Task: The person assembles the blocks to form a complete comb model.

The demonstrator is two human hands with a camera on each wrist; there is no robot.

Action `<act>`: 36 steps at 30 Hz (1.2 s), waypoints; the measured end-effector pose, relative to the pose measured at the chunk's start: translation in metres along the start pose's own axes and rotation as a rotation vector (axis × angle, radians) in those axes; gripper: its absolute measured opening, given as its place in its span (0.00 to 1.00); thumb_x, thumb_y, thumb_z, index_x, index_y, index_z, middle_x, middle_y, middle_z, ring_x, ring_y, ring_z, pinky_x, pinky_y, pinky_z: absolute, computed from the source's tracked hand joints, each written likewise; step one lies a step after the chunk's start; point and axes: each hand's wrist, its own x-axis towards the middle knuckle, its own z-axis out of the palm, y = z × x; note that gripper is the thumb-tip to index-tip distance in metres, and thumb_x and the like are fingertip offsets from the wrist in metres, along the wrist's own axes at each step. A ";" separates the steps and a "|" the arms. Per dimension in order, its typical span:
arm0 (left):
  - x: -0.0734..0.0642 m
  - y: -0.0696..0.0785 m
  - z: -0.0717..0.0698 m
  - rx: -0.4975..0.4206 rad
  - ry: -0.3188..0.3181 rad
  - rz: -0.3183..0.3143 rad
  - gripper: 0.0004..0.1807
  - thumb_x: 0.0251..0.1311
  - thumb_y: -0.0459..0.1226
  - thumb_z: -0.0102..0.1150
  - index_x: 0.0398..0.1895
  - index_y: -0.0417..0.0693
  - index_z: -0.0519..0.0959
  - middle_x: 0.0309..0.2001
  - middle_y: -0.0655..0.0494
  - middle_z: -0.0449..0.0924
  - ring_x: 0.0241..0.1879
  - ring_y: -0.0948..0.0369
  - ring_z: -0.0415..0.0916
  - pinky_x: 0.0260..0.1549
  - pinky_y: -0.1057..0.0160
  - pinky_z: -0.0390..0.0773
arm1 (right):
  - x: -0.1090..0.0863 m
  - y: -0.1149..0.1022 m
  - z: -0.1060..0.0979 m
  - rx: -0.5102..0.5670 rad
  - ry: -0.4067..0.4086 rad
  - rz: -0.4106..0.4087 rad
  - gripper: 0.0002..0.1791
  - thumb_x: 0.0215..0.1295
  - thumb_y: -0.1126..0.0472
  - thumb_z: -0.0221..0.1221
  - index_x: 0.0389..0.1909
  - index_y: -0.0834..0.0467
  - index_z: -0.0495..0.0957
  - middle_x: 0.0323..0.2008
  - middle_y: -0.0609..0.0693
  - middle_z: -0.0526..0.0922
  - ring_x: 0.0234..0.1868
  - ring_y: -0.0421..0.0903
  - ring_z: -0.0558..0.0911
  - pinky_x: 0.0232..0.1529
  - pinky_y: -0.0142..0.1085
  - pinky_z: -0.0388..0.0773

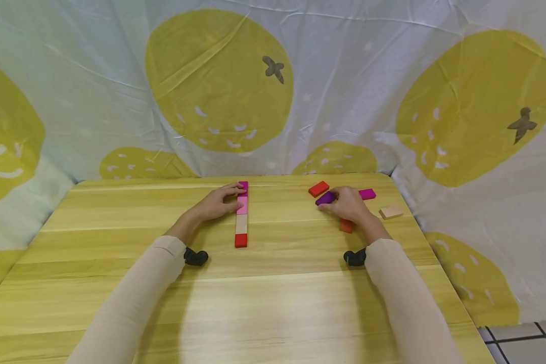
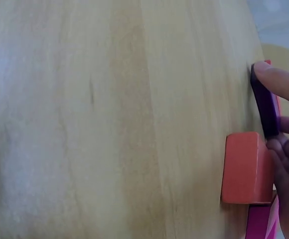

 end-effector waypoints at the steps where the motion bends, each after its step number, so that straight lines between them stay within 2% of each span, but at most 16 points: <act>1: 0.000 0.000 0.000 0.000 0.000 0.000 0.29 0.73 0.40 0.61 0.74 0.42 0.72 0.79 0.44 0.56 0.79 0.46 0.49 0.75 0.46 0.51 | 0.000 0.001 0.000 0.007 -0.003 0.001 0.40 0.61 0.44 0.73 0.62 0.70 0.78 0.50 0.65 0.84 0.49 0.60 0.79 0.53 0.53 0.76; 4: 0.000 0.001 0.000 0.001 -0.001 0.003 0.29 0.73 0.40 0.61 0.74 0.42 0.72 0.79 0.44 0.56 0.79 0.46 0.49 0.75 0.46 0.51 | 0.000 0.002 0.000 0.052 -0.007 0.002 0.40 0.61 0.46 0.73 0.64 0.71 0.76 0.53 0.66 0.83 0.51 0.60 0.79 0.55 0.53 0.77; 8: -0.001 0.001 0.000 0.006 0.000 0.005 0.29 0.73 0.40 0.61 0.74 0.42 0.72 0.79 0.44 0.57 0.79 0.46 0.49 0.75 0.46 0.51 | -0.002 0.004 0.000 0.104 -0.014 -0.005 0.39 0.61 0.49 0.73 0.66 0.70 0.75 0.53 0.65 0.82 0.49 0.57 0.78 0.52 0.49 0.76; 13: -0.001 0.001 0.000 0.009 0.003 0.006 0.29 0.73 0.40 0.61 0.74 0.42 0.72 0.79 0.44 0.56 0.79 0.46 0.49 0.75 0.47 0.51 | -0.005 0.000 0.000 0.098 -0.013 -0.037 0.39 0.60 0.49 0.74 0.66 0.69 0.76 0.54 0.64 0.81 0.50 0.58 0.77 0.52 0.50 0.77; 26: -0.001 -0.001 0.000 0.005 0.002 0.011 0.29 0.73 0.40 0.62 0.74 0.41 0.72 0.79 0.44 0.57 0.79 0.46 0.49 0.75 0.47 0.52 | -0.005 -0.021 0.010 0.091 -0.025 -0.144 0.39 0.55 0.49 0.76 0.65 0.63 0.79 0.54 0.59 0.82 0.54 0.57 0.79 0.56 0.52 0.77; 36: -0.001 0.000 0.000 0.000 -0.001 0.005 0.29 0.73 0.40 0.61 0.74 0.42 0.72 0.79 0.44 0.56 0.78 0.46 0.50 0.75 0.47 0.53 | -0.009 -0.045 0.019 0.162 -0.067 -0.241 0.36 0.54 0.54 0.76 0.63 0.64 0.80 0.51 0.57 0.83 0.52 0.55 0.80 0.57 0.50 0.78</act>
